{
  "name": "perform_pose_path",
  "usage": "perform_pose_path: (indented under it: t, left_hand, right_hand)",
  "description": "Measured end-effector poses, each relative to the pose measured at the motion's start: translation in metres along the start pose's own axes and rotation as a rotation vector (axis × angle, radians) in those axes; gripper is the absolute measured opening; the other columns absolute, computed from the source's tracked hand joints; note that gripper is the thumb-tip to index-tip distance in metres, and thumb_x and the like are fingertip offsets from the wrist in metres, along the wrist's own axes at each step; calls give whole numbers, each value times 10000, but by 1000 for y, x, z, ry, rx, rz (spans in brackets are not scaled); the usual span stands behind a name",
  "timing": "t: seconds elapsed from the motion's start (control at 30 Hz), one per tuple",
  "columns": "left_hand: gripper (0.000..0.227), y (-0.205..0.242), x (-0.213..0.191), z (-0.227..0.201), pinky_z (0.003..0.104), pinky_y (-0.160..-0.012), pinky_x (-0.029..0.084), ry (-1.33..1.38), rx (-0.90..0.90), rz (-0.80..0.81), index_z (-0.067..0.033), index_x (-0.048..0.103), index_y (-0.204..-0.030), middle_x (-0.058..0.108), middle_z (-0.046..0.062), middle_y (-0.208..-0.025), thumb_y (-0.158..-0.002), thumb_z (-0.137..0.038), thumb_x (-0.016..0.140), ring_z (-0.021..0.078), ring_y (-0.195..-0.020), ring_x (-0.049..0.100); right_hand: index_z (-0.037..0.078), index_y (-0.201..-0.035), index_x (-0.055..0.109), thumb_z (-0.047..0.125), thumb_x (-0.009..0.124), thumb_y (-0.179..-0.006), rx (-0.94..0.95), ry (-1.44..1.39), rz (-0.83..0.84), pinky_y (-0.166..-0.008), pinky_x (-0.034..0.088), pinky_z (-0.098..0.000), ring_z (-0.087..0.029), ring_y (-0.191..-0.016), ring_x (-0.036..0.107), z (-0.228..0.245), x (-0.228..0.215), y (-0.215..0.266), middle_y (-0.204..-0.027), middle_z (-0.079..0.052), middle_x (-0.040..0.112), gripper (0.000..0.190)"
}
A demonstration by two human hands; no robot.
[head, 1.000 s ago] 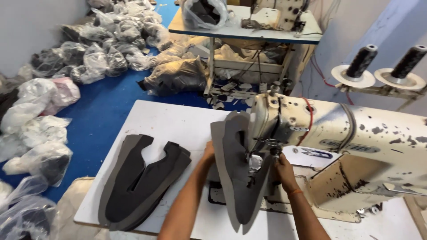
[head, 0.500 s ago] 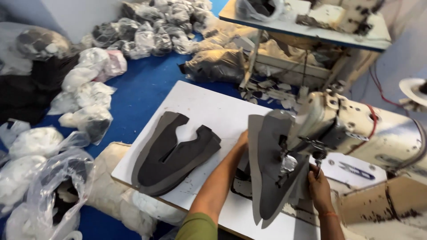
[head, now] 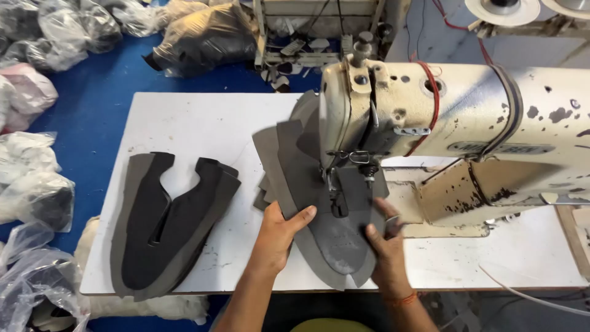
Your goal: The person uses a sewing machine to stitch together dark gray shoe parts. They guide the material under the needle, trim excess thread with scissors, and flip the pieces to sew different edges. The finished parts are placed on the table next to the machine.
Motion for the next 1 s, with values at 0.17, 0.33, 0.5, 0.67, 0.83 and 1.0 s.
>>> perform_pose_path:
  t: [0.17, 0.33, 0.5, 0.67, 0.83, 1.0]
  left_hand:
    - [389, 0, 5, 5, 321, -968, 520, -65, 100, -27, 36, 644, -1240, 724, 90, -1146, -889, -102, 739, 158, -1046, 660]
    - [347, -2, 5, 7, 324, -900, 557, 7, 178, -118, 44, 663, -1177, 740, 91, -1074, -879, -99, 767, 157, -971, 686]
    - [288, -10, 6, 7, 324, -841, 596, 19, 162, -144, 63, 716, -1094, 775, 105, -1004, -863, -93, 790, 159, -899, 717]
    - [296, -24, 11, 0, 328, -848, 598, 61, 120, -158, 55, 713, -1114, 774, 108, -1020, -859, -78, 780, 163, -902, 716]
    - [333, -37, 20, -17, 324, -863, 596, 87, 143, -127, 52, 697, -1159, 767, 104, -1059, -857, -66, 775, 162, -921, 710]
    - [340, -31, 27, -26, 315, -886, 583, 3, 144, -137, 54, 691, -1179, 763, 102, -1078, -870, -61, 772, 159, -946, 711]
  right_hand:
    - [10, -1299, 620, 33, 756, -881, -120, 516, 49, -863, 583, -341, -173, -1025, 675, 25, -18, -7, -1173, -101, 670, 440]
    - [-10, -1257, 640, 28, 759, -874, 2, 591, 41, -859, 545, -305, -160, -1008, 639, 17, -11, -11, -1118, -92, 683, 403]
    - [-10, -1254, 619, 24, 752, -837, 124, 494, -7, -863, 554, -312, -170, -999, 664, 0, -25, -16, -1108, -117, 705, 439]
    - [-18, -1257, 595, 24, 734, -853, 141, 417, -30, -862, 562, -318, -178, -1005, 669, -6, -30, -34, -1132, -118, 703, 429]
    - [-7, -1284, 565, 24, 722, -866, 136, 384, -53, -841, 566, -308, -165, -973, 665, -7, -37, -52, -1100, -109, 694, 447]
    - [-6, -1230, 567, 29, 713, -921, 142, 337, 22, -802, 549, -286, -133, -929, 633, -3, -28, -65, -1040, -78, 675, 344]
Point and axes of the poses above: each hand's wrist, its own y-axis away from the middle knuckle, its own x-axis out of the palm, z = x × y, the point moved 10 cm from there along -y, towards the middle knuckle
